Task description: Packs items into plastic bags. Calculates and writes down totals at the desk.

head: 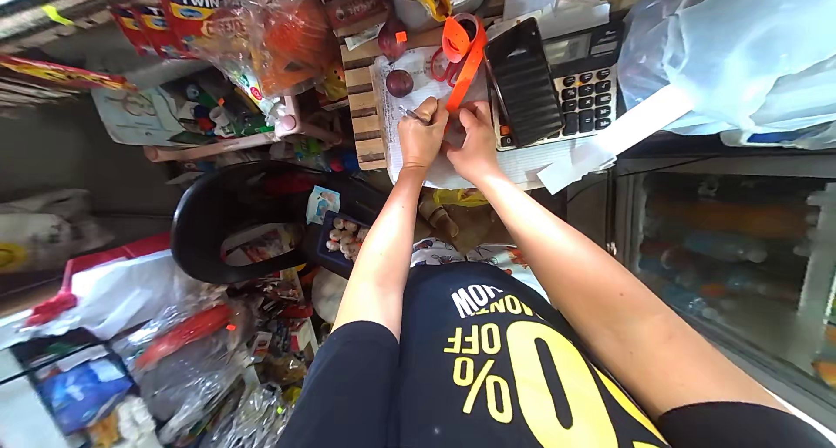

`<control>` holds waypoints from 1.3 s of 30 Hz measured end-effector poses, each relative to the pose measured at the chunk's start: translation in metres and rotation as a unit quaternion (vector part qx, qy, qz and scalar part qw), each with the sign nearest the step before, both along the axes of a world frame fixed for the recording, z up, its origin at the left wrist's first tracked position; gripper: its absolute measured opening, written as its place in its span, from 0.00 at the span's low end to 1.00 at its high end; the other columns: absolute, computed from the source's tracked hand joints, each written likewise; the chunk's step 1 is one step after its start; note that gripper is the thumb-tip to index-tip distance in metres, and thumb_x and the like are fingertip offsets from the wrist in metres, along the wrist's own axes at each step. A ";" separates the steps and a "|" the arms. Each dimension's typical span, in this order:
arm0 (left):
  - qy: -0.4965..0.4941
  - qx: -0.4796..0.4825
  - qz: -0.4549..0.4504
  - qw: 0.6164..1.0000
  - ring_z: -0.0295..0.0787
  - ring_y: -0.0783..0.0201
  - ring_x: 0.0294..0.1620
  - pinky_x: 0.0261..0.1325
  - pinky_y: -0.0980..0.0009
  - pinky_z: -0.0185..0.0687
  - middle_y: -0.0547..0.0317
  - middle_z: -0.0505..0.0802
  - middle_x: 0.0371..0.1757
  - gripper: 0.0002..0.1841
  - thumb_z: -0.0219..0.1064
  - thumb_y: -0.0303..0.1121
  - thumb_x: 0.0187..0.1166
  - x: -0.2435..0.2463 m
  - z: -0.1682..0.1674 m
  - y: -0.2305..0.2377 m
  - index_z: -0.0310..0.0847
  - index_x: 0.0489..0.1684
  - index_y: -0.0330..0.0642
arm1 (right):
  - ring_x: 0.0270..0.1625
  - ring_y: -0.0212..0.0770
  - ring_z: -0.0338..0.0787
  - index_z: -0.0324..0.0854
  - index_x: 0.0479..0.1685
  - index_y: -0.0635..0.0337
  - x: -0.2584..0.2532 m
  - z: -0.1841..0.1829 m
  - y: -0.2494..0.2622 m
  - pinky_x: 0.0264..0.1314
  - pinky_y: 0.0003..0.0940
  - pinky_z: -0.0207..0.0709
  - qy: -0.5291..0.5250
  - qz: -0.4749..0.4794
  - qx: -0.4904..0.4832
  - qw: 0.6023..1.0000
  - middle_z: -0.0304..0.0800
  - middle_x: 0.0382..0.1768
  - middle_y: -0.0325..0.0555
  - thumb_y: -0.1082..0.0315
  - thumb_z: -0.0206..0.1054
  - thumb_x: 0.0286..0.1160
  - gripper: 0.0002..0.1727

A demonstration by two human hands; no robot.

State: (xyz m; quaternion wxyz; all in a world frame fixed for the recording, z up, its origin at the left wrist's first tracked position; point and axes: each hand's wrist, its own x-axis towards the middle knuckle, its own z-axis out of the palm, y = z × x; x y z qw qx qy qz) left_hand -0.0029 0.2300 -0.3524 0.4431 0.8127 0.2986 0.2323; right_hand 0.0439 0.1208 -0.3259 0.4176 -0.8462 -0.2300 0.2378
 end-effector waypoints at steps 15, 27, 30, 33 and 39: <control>0.194 0.028 -0.093 0.976 0.89 0.45 0.56 0.59 0.50 0.87 0.41 0.88 0.58 0.14 0.64 0.30 0.84 -0.038 0.071 0.014 0.85 0.63 0.38 | 0.53 0.40 0.91 0.76 0.75 0.61 0.002 0.035 -0.029 0.50 0.32 0.91 0.100 -0.003 0.194 0.976 0.72 0.73 0.57 0.78 0.72 0.67 0.31; -0.127 -0.040 -0.129 0.983 0.95 0.64 0.50 0.62 0.67 0.90 0.49 0.97 0.47 0.08 0.72 0.18 0.74 -0.021 0.104 -0.007 0.92 0.48 0.31 | 0.47 0.36 0.91 0.81 0.69 0.61 0.021 0.078 -0.023 0.53 0.32 0.89 0.096 -0.018 0.207 0.973 0.85 0.63 0.50 0.80 0.71 0.70 0.24; -0.122 0.060 -0.122 0.983 0.93 0.63 0.49 0.59 0.65 0.89 0.53 0.96 0.44 0.06 0.73 0.23 0.76 -0.018 0.109 -0.005 0.94 0.44 0.37 | 0.49 0.37 0.92 0.81 0.70 0.59 0.027 0.083 -0.019 0.55 0.37 0.89 0.109 -0.021 0.217 0.970 0.87 0.63 0.48 0.81 0.71 0.70 0.26; -0.083 0.087 -0.123 0.985 0.90 0.60 0.55 0.61 0.61 0.87 0.55 0.93 0.51 0.06 0.72 0.26 0.77 -0.014 0.114 -0.003 0.94 0.45 0.42 | 0.49 0.40 0.93 0.80 0.73 0.59 0.033 0.085 -0.016 0.55 0.39 0.90 0.117 -0.029 0.232 0.965 0.82 0.68 0.52 0.80 0.74 0.68 0.29; -0.138 0.042 0.037 0.989 0.79 0.50 0.72 0.74 0.56 0.77 0.40 0.84 0.70 0.08 0.72 0.29 0.75 0.010 0.182 0.048 0.92 0.46 0.37 | 0.63 0.46 0.88 0.67 0.85 0.57 0.047 0.084 -0.024 0.63 0.41 0.87 0.090 -0.019 0.199 0.976 0.71 0.79 0.57 0.73 0.75 0.69 0.39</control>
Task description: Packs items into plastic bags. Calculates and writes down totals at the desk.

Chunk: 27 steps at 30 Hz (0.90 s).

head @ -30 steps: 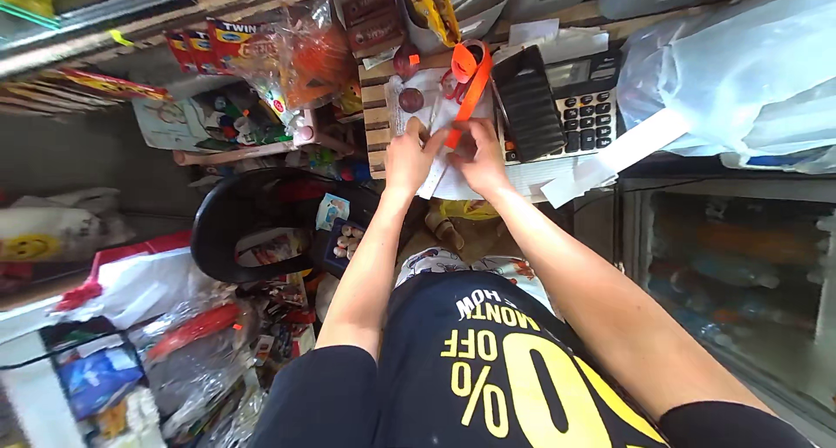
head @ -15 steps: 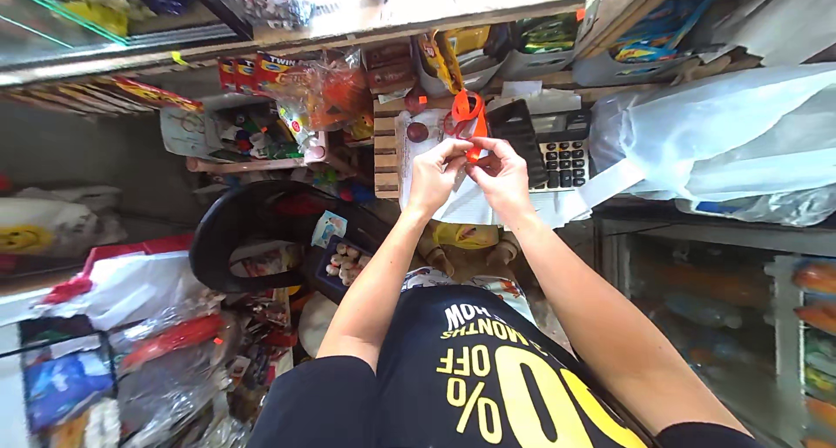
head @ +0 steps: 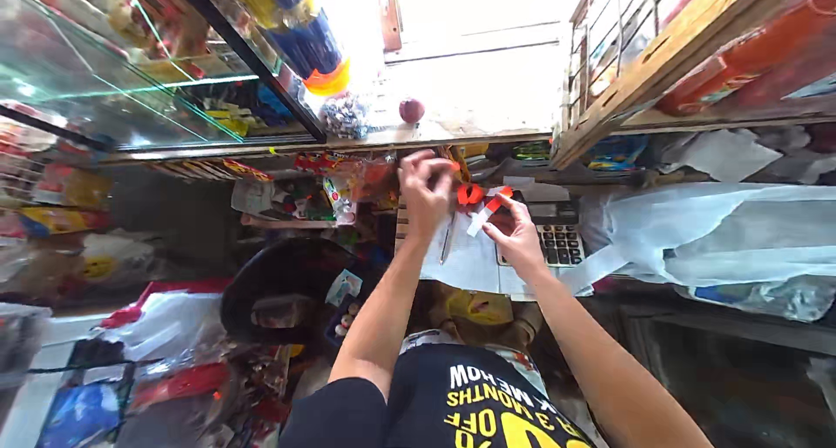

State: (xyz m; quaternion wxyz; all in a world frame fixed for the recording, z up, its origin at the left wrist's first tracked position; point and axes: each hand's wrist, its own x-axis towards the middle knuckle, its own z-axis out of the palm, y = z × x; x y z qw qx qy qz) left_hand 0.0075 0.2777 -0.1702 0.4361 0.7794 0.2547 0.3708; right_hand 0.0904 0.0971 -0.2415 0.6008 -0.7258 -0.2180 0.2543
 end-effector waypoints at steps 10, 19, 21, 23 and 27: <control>0.068 0.077 0.135 0.985 0.79 0.34 0.74 0.76 0.45 0.75 0.31 0.84 0.70 0.45 0.82 0.26 0.61 0.090 0.014 0.101 0.61 0.83 0.31 | 0.81 0.64 0.70 0.69 0.82 0.65 -0.019 0.035 -0.037 0.70 0.50 0.79 -0.127 -0.001 -0.124 0.984 0.54 0.86 0.72 0.63 0.74 0.68 0.38; 0.016 -0.106 -0.352 0.930 0.93 0.58 0.58 0.64 0.56 0.89 0.50 0.93 0.59 0.45 0.80 0.21 0.59 -0.002 0.030 -0.042 0.56 0.79 0.37 | 0.52 0.43 0.92 0.62 0.82 0.55 -0.022 0.088 -0.047 0.53 0.39 0.89 0.286 0.018 0.081 0.955 0.83 0.64 0.49 0.47 0.27 0.96 0.32; 0.028 -0.101 -0.379 0.919 0.92 0.60 0.62 0.67 0.58 0.88 0.54 0.93 0.61 0.43 0.82 0.20 0.57 -0.018 0.025 -0.072 0.60 0.76 0.41 | 0.45 0.38 0.92 0.71 0.75 0.48 -0.026 0.094 -0.043 0.44 0.33 0.88 0.347 -0.017 0.078 0.935 0.90 0.53 0.44 0.40 0.29 0.93 0.33; 0.025 -0.088 -0.348 0.933 0.85 0.60 0.72 0.75 0.59 0.82 0.52 0.88 0.69 0.38 0.82 0.24 0.62 -0.031 0.020 -0.087 0.66 0.75 0.39 | 0.40 0.33 0.91 0.74 0.68 0.46 -0.034 0.094 -0.042 0.40 0.28 0.86 0.354 -0.035 0.079 0.931 0.91 0.45 0.39 0.42 0.33 0.94 0.29; 0.053 -0.201 -0.202 0.957 0.77 0.62 0.73 0.73 0.62 0.76 0.55 0.83 0.72 0.09 0.73 0.39 0.78 -0.054 0.018 -0.096 0.89 0.44 0.44 | 0.36 0.30 0.88 0.73 0.70 0.47 -0.046 0.081 -0.046 0.40 0.26 0.84 0.299 -0.037 0.097 0.948 0.88 0.44 0.36 0.49 0.32 0.96 0.26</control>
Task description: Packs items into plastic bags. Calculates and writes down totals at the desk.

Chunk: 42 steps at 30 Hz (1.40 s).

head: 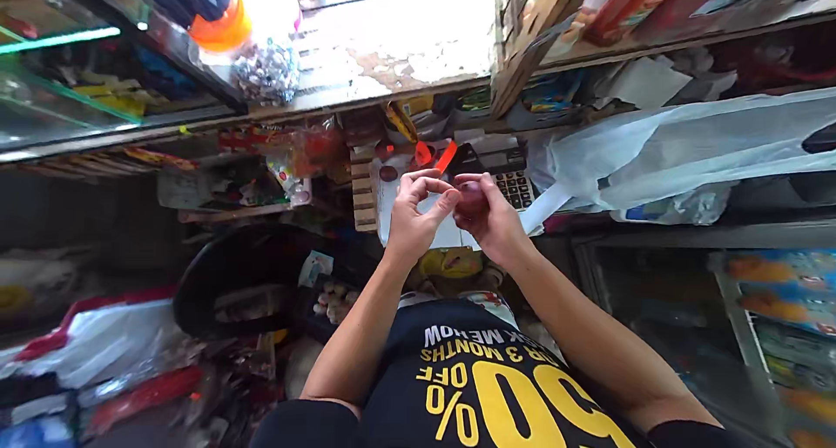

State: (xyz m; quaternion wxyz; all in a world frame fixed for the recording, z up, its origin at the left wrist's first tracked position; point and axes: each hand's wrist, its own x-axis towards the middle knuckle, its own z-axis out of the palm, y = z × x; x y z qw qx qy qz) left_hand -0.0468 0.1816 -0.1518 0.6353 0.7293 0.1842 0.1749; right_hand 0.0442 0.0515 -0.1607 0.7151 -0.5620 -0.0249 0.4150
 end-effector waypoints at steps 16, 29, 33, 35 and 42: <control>0.056 -0.437 0.051 0.896 0.87 0.71 0.47 0.53 0.70 0.84 0.62 0.88 0.52 0.16 0.54 0.38 0.92 -0.102 -0.101 -0.007 0.71 0.73 0.44 | 0.37 0.30 0.89 0.80 0.64 0.46 -0.040 -0.029 0.012 0.39 0.22 0.83 0.062 0.164 0.035 0.984 0.93 0.50 0.39 0.42 0.31 0.94 0.32; 0.268 -0.553 0.577 0.538 0.77 0.62 0.38 0.44 0.66 0.77 0.48 0.83 0.47 0.18 0.57 0.34 0.88 -0.289 -0.328 -0.042 0.71 0.70 0.33 | 0.38 0.29 0.91 0.75 0.65 0.52 -0.041 -0.041 -0.038 0.40 0.18 0.84 0.018 0.160 -0.082 0.984 0.92 0.54 0.41 0.51 0.54 0.91 0.18; 0.172 -0.606 0.643 0.436 0.81 0.60 0.52 0.57 0.65 0.78 0.48 0.83 0.58 0.19 0.56 0.34 0.89 -0.270 -0.351 -0.033 0.69 0.73 0.35 | 0.38 0.32 0.92 0.83 0.63 0.49 -0.037 -0.036 -0.049 0.37 0.21 0.84 0.030 0.137 -0.091 0.986 0.93 0.54 0.44 0.38 0.65 0.77 0.29; 0.126 -0.617 0.667 0.398 0.80 0.57 0.63 0.66 0.63 0.77 0.45 0.81 0.69 0.21 0.55 0.34 0.89 -0.264 -0.363 -0.028 0.66 0.78 0.36 | 0.38 0.32 0.91 0.84 0.63 0.48 -0.034 -0.033 -0.051 0.36 0.22 0.84 0.018 0.138 -0.103 0.985 0.93 0.55 0.44 0.35 0.65 0.74 0.30; -0.013 -0.588 0.725 0.360 0.81 0.52 0.69 0.67 0.59 0.82 0.43 0.77 0.76 0.25 0.55 0.26 0.86 -0.263 -0.402 -0.037 0.60 0.83 0.38 | 0.50 0.40 0.96 0.88 0.60 0.42 -0.026 -0.030 -0.054 0.44 0.32 0.91 0.036 0.110 -0.155 0.981 0.94 0.55 0.44 0.36 0.68 0.72 0.26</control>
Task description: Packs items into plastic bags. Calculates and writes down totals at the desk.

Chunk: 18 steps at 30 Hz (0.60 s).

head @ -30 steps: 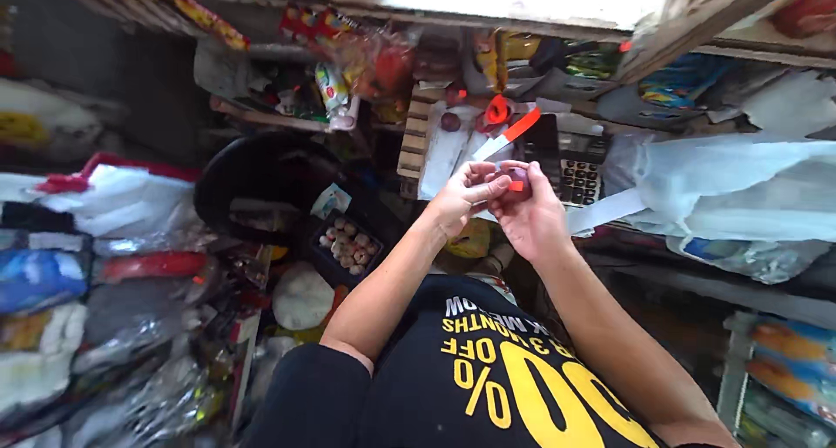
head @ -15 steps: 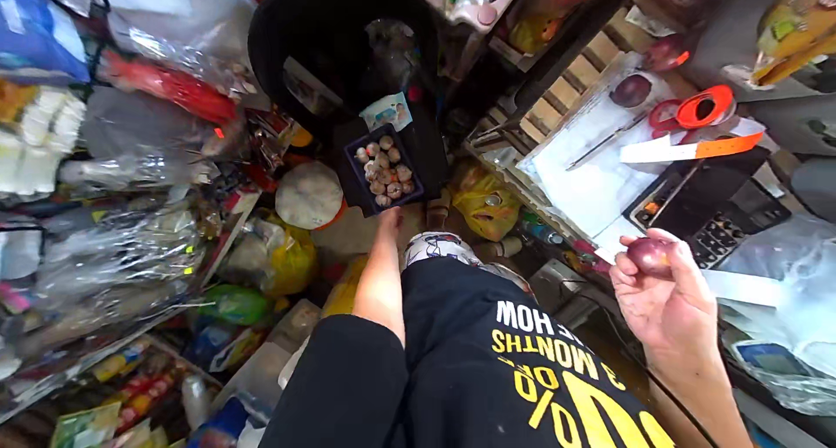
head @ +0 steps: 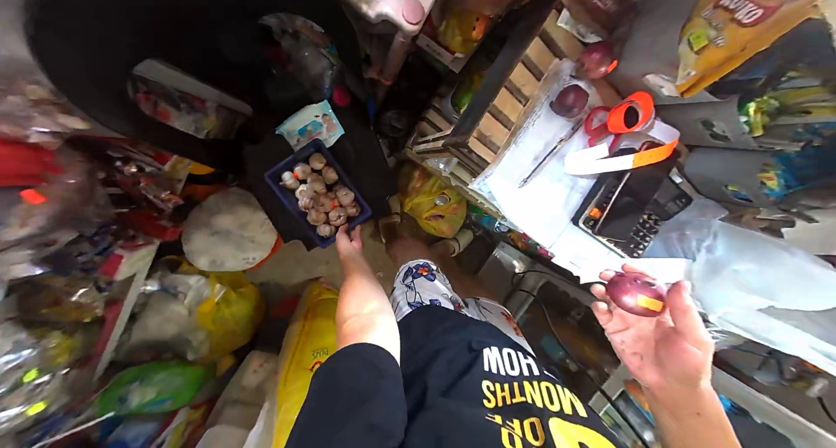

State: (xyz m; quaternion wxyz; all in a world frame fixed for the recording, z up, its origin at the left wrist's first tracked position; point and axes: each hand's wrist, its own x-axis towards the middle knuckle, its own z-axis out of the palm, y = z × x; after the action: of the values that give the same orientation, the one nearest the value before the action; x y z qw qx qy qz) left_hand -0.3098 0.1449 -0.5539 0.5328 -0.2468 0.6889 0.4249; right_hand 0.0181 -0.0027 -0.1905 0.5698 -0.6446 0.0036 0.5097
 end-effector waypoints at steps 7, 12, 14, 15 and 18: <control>0.054 0.017 -0.056 0.997 0.81 0.49 0.64 0.62 0.56 0.84 0.38 0.76 0.72 0.29 0.55 0.16 0.79 -0.022 0.031 -0.027 0.58 0.82 0.35 | 0.46 0.37 0.95 0.83 0.43 0.46 0.015 -0.013 0.057 0.42 0.30 0.91 -0.144 0.104 -0.012 0.984 0.95 0.45 0.38 0.62 0.63 0.80 0.04; 0.105 0.030 -0.176 0.978 0.83 0.57 0.43 0.43 0.63 0.86 0.43 0.81 0.55 0.25 0.55 0.15 0.77 -0.050 0.106 -0.048 0.62 0.75 0.33 | 0.48 0.50 0.90 0.83 0.62 0.63 0.044 -0.034 0.158 0.50 0.52 0.85 -0.499 0.337 -0.091 0.794 0.87 0.56 0.58 0.56 0.72 0.75 0.23; 0.131 0.032 -0.229 0.964 0.84 0.60 0.37 0.38 0.65 0.86 0.45 0.82 0.48 0.23 0.56 0.15 0.77 -0.060 0.152 -0.045 0.64 0.72 0.33 | 0.58 0.68 0.87 0.77 0.74 0.60 0.049 -0.044 0.200 0.56 0.71 0.78 -0.537 0.383 -0.166 0.733 0.79 0.70 0.68 0.53 0.74 0.74 0.31; 0.140 0.045 -0.253 0.956 0.85 0.60 0.37 0.37 0.64 0.86 0.45 0.83 0.48 0.23 0.56 0.15 0.77 -0.065 0.176 -0.044 0.64 0.72 0.32 | 0.60 0.72 0.85 0.74 0.78 0.58 0.048 -0.048 0.219 0.56 0.74 0.76 -0.536 0.396 -0.214 0.714 0.74 0.75 0.69 0.53 0.75 0.73 0.34; 0.157 0.080 -0.311 0.934 0.87 0.60 0.35 0.36 0.64 0.88 0.46 0.85 0.46 0.22 0.57 0.14 0.76 -0.066 0.249 -0.032 0.66 0.69 0.32 | 0.64 0.80 0.82 0.72 0.82 0.55 0.053 -0.062 0.248 0.56 0.81 0.72 -0.518 0.417 -0.284 0.691 0.73 0.76 0.72 0.55 0.74 0.75 0.35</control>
State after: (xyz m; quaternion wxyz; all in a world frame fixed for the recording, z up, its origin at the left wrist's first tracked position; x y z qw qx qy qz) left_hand -0.3754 0.1126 -0.3053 0.5413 0.0932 0.7700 0.3246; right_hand 0.0706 0.2455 -0.2521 0.0002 -0.8724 -0.4170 0.2548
